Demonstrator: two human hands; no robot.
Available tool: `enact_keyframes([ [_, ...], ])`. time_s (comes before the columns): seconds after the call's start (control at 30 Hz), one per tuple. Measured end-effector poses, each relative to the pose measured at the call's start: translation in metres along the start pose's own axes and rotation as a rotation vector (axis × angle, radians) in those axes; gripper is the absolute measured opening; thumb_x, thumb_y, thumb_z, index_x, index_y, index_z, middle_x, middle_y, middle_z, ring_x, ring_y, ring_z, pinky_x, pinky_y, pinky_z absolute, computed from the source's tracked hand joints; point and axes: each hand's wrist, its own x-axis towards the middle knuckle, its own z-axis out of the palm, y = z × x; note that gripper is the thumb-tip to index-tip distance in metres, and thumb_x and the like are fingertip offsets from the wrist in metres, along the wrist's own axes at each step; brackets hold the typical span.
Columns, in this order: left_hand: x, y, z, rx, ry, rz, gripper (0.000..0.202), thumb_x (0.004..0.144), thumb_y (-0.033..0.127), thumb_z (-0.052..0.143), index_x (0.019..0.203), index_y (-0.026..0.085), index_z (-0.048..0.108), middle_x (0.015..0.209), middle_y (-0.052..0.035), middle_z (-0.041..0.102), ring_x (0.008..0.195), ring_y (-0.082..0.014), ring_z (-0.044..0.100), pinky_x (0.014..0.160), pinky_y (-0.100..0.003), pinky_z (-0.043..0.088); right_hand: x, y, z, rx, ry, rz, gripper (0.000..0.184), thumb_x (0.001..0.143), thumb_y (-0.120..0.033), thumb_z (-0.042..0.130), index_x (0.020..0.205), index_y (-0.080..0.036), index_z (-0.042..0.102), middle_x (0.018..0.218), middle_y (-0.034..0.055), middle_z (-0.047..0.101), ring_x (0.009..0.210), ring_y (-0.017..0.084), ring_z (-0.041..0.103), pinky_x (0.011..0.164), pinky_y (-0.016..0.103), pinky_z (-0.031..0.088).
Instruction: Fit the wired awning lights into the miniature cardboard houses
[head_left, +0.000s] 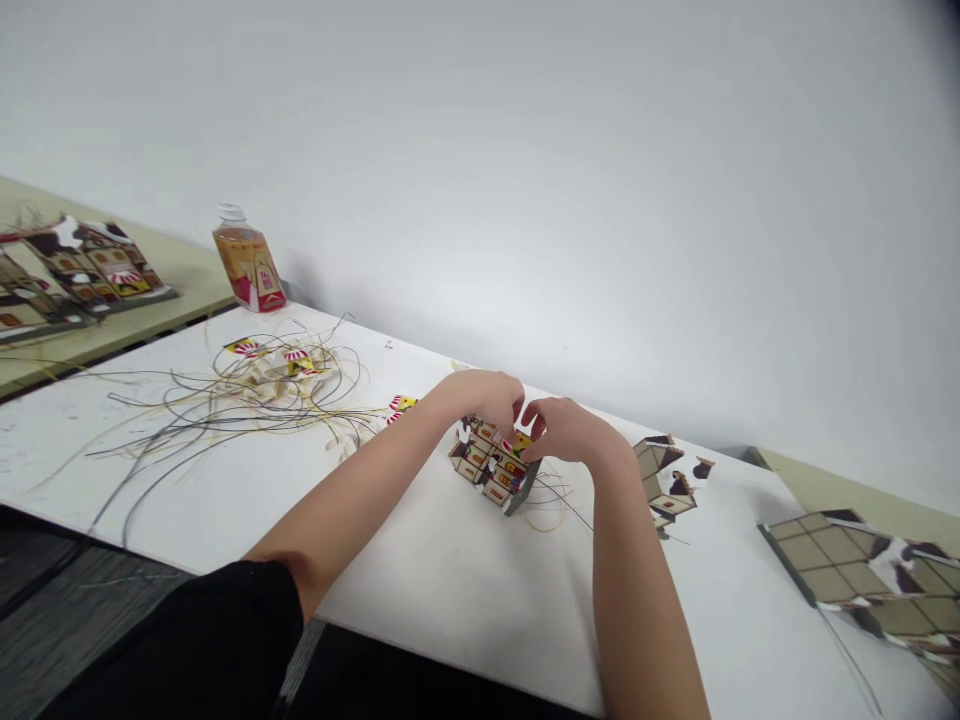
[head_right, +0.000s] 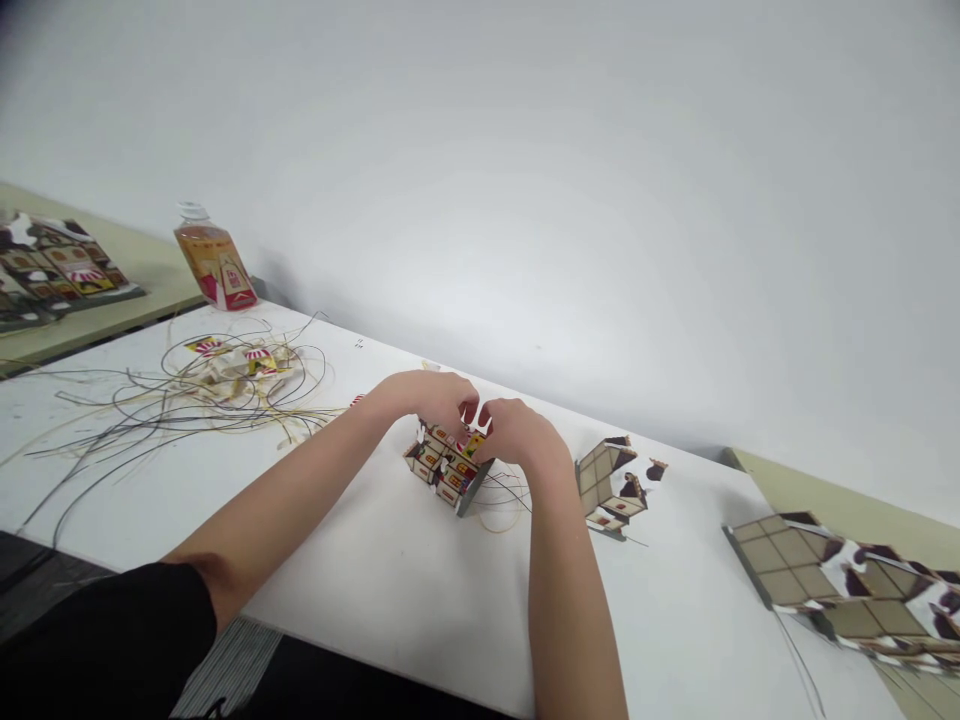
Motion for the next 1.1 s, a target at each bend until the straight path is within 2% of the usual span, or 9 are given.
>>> enact_keyframes([
  [0.17,0.004,0.001,0.003,0.006,0.017,0.026,0.046,0.06,0.047,0.07,0.099,0.022,0.067,0.103,-0.0067,0.069,0.082,-0.0206,0.062,0.066,-0.027,0.046,0.001,-0.001,0.002,-0.002,0.013,-0.026,0.041,0.06,-0.03,0.072,0.099,-0.024,0.059,0.1,0.0011,0.065,0.079,0.016,0.06,0.052,0.025,0.042],
  [0.4,0.006,0.003,0.005,0.012,0.013,0.05,0.04,0.063,0.039,0.07,0.098,0.022,0.067,0.101,-0.0054,0.07,0.082,-0.0211,0.062,0.067,-0.029,0.047,0.004,0.001,0.002,0.0,0.035,-0.065,0.034,0.06,-0.025,0.071,0.092,-0.022,0.06,0.098,0.0017,0.066,0.079,0.016,0.06,0.051,0.023,0.04],
  [0.57,0.006,0.003,0.005,0.02,0.013,0.053,0.041,0.061,0.037,0.069,0.098,0.019,0.066,0.101,-0.007,0.069,0.081,-0.0217,0.062,0.064,-0.029,0.046,0.001,0.003,-0.001,0.057,0.014,-0.053,0.032,0.062,-0.023,0.068,0.094,-0.024,0.06,0.097,-0.0004,0.067,0.076,0.015,0.06,0.049,0.023,0.041],
  [0.9,0.012,0.0,0.008,0.036,0.013,0.063,0.039,0.064,0.042,0.066,0.099,0.022,0.067,0.1,-0.0051,0.07,0.084,-0.0206,0.063,0.07,-0.028,0.047,0.01,0.005,0.003,-0.021,0.044,-0.068,0.035,0.061,-0.022,0.07,0.094,-0.023,0.062,0.098,0.001,0.068,0.08,0.015,0.062,0.051,0.021,0.04],
  [1.1,0.012,0.002,0.007,0.034,0.009,0.04,0.042,0.063,0.044,0.067,0.099,0.022,0.067,0.101,-0.0049,0.07,0.083,-0.0203,0.063,0.068,-0.027,0.048,0.014,0.007,0.005,-0.031,0.055,-0.06,0.036,0.058,-0.021,0.073,0.092,-0.022,0.062,0.099,0.0008,0.068,0.079,0.015,0.062,0.051,0.021,0.039],
])
